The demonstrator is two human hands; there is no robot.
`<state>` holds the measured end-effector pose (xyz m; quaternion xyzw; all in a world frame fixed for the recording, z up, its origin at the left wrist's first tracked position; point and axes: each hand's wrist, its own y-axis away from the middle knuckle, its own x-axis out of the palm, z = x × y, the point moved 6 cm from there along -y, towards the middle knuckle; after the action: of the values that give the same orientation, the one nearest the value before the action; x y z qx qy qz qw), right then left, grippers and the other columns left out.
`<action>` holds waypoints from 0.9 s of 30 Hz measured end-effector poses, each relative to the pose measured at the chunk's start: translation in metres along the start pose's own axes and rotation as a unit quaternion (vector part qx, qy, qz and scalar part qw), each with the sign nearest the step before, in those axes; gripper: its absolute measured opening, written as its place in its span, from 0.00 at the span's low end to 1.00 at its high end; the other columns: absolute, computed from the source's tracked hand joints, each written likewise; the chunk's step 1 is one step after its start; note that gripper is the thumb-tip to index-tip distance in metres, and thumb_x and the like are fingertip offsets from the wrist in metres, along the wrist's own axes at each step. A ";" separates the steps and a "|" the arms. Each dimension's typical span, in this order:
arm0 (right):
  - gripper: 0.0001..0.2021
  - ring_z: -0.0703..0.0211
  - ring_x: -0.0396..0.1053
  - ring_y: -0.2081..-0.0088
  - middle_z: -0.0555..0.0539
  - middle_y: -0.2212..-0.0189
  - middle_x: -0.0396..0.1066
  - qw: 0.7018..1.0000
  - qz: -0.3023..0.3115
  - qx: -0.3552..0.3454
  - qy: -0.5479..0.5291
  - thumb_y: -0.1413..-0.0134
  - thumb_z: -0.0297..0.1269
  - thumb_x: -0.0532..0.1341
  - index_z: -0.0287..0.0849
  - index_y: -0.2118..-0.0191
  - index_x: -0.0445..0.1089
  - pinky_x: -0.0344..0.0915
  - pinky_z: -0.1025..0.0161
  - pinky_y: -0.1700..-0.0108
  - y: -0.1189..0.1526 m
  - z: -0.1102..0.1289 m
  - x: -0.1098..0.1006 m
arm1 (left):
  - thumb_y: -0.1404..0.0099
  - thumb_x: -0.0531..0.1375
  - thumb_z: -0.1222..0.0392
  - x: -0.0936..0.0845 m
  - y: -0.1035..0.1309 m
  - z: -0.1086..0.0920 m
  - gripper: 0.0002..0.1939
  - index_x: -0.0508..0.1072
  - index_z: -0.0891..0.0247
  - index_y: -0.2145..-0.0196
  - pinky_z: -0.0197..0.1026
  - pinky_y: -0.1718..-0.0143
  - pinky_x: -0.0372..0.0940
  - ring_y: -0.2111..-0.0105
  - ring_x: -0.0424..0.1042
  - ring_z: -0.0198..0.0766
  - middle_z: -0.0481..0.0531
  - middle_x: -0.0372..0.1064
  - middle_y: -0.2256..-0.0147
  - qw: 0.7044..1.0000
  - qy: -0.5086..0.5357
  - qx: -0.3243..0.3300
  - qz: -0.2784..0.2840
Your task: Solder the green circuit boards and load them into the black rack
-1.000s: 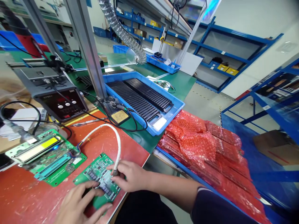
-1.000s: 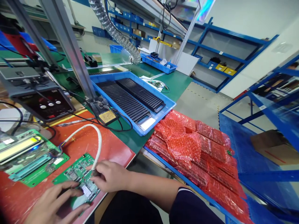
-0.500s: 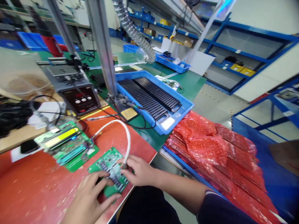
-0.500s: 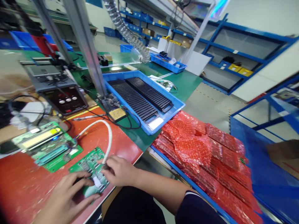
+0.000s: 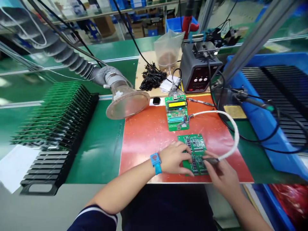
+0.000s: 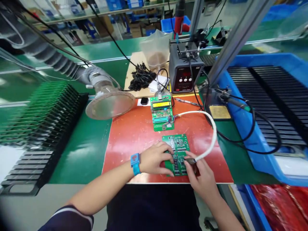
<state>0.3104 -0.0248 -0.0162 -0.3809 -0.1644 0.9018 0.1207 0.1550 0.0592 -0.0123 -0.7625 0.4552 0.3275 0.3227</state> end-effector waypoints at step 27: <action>0.13 0.58 0.74 0.63 0.44 0.62 0.74 0.999 0.014 0.041 -0.005 0.38 0.35 0.58 0.42 0.48 0.68 0.70 0.67 0.64 0.001 -0.003 0.000 | 0.39 0.64 0.43 -0.009 0.000 0.002 0.20 0.74 0.61 0.58 0.46 0.50 0.65 0.54 0.68 0.43 0.56 0.68 0.54 0.999 0.010 -0.018 -0.049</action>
<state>0.3125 -0.0253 -0.0185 -0.3730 -0.1226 0.9115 0.1222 0.1509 0.0657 -0.0063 -0.7931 0.4141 0.3119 0.3198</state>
